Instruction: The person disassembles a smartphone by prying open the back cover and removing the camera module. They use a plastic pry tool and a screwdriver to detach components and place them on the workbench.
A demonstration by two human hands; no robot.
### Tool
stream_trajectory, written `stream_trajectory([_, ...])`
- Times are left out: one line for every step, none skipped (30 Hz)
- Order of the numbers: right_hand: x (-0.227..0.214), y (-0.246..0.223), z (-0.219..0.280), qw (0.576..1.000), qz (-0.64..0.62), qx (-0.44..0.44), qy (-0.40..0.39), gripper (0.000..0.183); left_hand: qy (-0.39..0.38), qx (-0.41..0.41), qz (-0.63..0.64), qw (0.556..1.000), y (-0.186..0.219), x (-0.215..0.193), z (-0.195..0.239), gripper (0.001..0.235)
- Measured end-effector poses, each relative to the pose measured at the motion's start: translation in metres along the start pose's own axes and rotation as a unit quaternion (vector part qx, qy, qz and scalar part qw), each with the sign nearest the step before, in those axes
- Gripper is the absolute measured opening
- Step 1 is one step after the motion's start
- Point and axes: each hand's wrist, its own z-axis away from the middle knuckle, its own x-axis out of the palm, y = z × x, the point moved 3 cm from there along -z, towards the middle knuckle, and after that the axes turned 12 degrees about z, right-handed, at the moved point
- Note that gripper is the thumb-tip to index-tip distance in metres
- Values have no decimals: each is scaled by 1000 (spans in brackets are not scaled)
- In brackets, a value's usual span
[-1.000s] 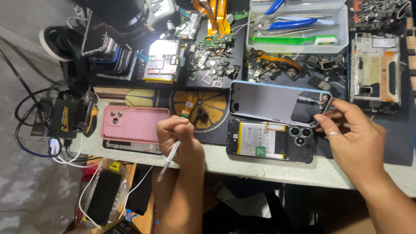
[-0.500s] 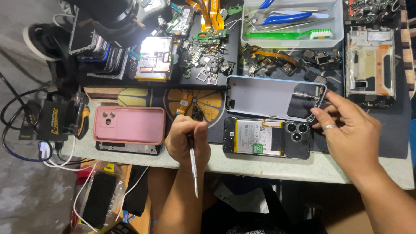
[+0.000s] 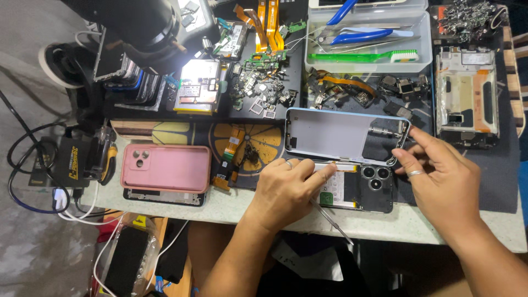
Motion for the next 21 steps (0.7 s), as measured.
stream_trajectory([0,-1,0,1000,0,-4,0,42,1,0,2,1000,0,0,0,34])
stream_trajectory([0,-1,0,1000,0,-9,1,42,3,1,4,1000,-1,1,1,33])
stream_trajectory([0,-2,1,1000,0,-14,1,42,4,2,6,1000,-1,1,1,33])
stream_trajectory([0,-3,0,1000,0,-10,0,42,5,2,4,1000,-1,2,1,33])
stream_trajectory([-1,-3,0,1000,-1,-5,-2,42,6,2,2,1000,-1,2,1,33])
stream_trajectory([-1,-3,0,1000,-2,0,-3,41,6,3,1,1000,-1,2,1,33])
stream_trajectory([-1,-4,-1,1000,-3,-5,-2,41,5,2,2,1000,-2,2,1,33])
stream_trajectory([-1,-4,-1,1000,-5,-8,-1,41,5,2,4,1000,-2,2,1,34])
stream_trajectory([-1,-5,-1,1000,-6,-12,-1,41,4,1,5,1000,-2,2,1,34])
stream_trajectory([-1,-4,-1,1000,-6,-10,-1,41,6,2,7,1000,-2,2,1,34])
stream_trajectory([-1,-4,-2,1000,-6,-8,-1,41,7,3,9,1000,-2,2,1,34])
stream_trajectory([-1,-3,-1,1000,-5,-6,-1,41,9,5,11,1000,-2,2,1,34])
stream_trajectory([-1,-3,-1,1000,-5,-3,-3,41,10,7,11,1000,-1,1,1,34])
stream_trajectory([-1,-2,-1,1000,-4,-1,-4,41,11,9,11,1000,-1,1,1,34])
stream_trajectory([-1,-1,-1,1000,-3,2,-5,42,13,12,11,1000,-1,1,1,34])
stream_trajectory([-1,-1,-1,1000,-4,3,-6,42,12,12,12,1000,-1,1,0,35])
stream_trajectory([-1,-1,-1,1000,-5,4,-7,43,12,12,13,1000,-1,1,0,36])
stream_trajectory([-1,-1,-1,1000,-6,5,-8,44,12,12,14,1000,-1,1,1,36])
stream_trajectory([-1,0,-1,1000,-4,11,-10,44,13,13,13,1000,-1,1,1,36])
stream_trajectory([-1,1,-1,1000,-1,17,-13,44,14,13,12,1000,-1,1,1,36])
stream_trajectory([-1,1,-1,1000,1,23,-15,44,15,13,11,1000,-1,1,1,36])
